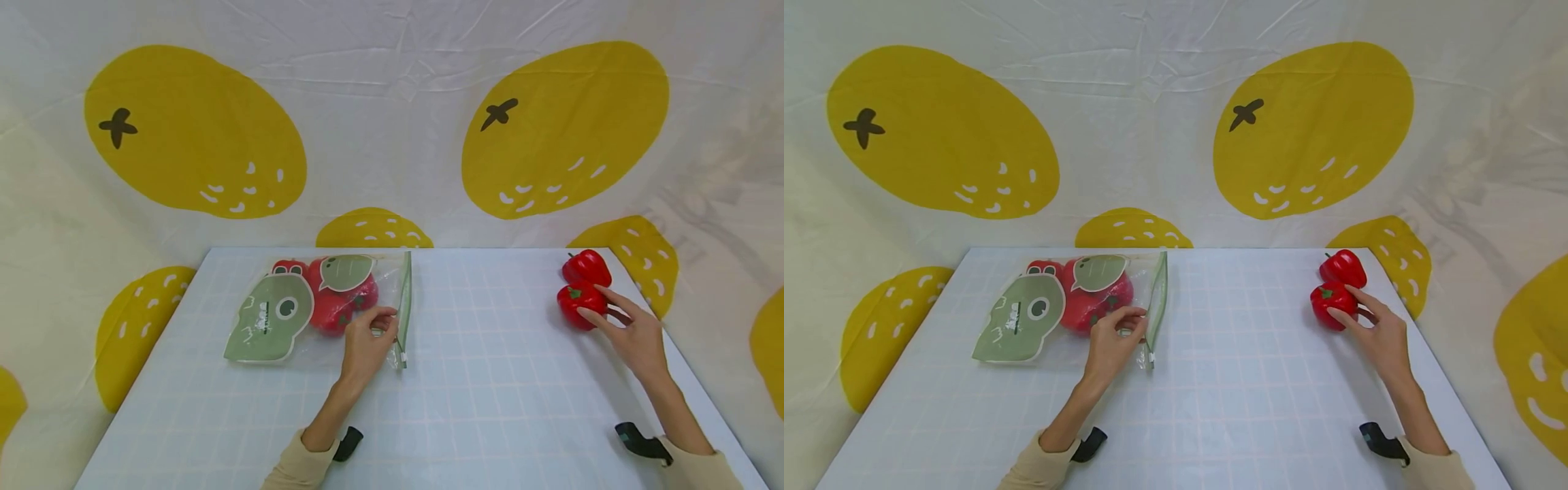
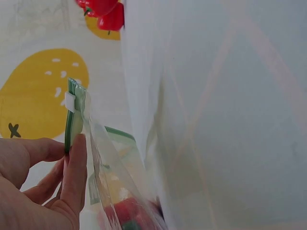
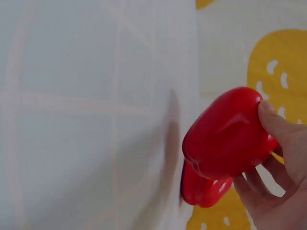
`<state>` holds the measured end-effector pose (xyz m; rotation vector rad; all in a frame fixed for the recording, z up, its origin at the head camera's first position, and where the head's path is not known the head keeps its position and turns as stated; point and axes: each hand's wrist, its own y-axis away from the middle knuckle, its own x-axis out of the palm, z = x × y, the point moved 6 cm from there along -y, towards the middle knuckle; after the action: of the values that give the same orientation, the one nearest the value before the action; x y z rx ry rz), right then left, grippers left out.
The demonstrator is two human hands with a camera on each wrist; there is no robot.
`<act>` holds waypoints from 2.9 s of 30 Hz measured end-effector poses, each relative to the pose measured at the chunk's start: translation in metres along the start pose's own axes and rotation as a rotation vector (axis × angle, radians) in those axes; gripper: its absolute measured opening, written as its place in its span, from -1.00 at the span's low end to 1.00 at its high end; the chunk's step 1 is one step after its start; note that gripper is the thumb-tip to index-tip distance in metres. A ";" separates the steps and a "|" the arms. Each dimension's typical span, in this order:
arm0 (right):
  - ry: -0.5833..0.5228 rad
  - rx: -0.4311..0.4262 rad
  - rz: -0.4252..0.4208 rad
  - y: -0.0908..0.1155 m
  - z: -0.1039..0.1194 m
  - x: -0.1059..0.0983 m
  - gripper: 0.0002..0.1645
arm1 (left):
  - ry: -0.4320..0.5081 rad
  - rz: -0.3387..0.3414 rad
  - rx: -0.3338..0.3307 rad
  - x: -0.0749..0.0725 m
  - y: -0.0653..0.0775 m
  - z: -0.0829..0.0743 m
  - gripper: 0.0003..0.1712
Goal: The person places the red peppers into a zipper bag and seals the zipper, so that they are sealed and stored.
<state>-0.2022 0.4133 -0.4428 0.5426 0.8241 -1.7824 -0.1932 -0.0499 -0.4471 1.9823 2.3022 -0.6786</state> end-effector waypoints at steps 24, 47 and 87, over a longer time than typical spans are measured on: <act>-0.247 -0.014 0.083 -0.012 0.049 0.051 -0.22 | -0.004 -0.005 -0.009 -0.001 0.002 0.001 -0.86; -0.405 0.097 0.212 -0.018 0.084 0.099 -0.08 | -0.014 -0.004 -0.017 0.000 0.000 0.001 -0.85; -0.721 0.184 0.444 -0.017 0.151 0.201 -0.17 | 0.015 -0.072 0.020 0.000 -0.001 -0.006 -0.85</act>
<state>-0.2845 0.1777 -0.4787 0.1462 0.0313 -1.4789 -0.1925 -0.0478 -0.4416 1.9282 2.3948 -0.6970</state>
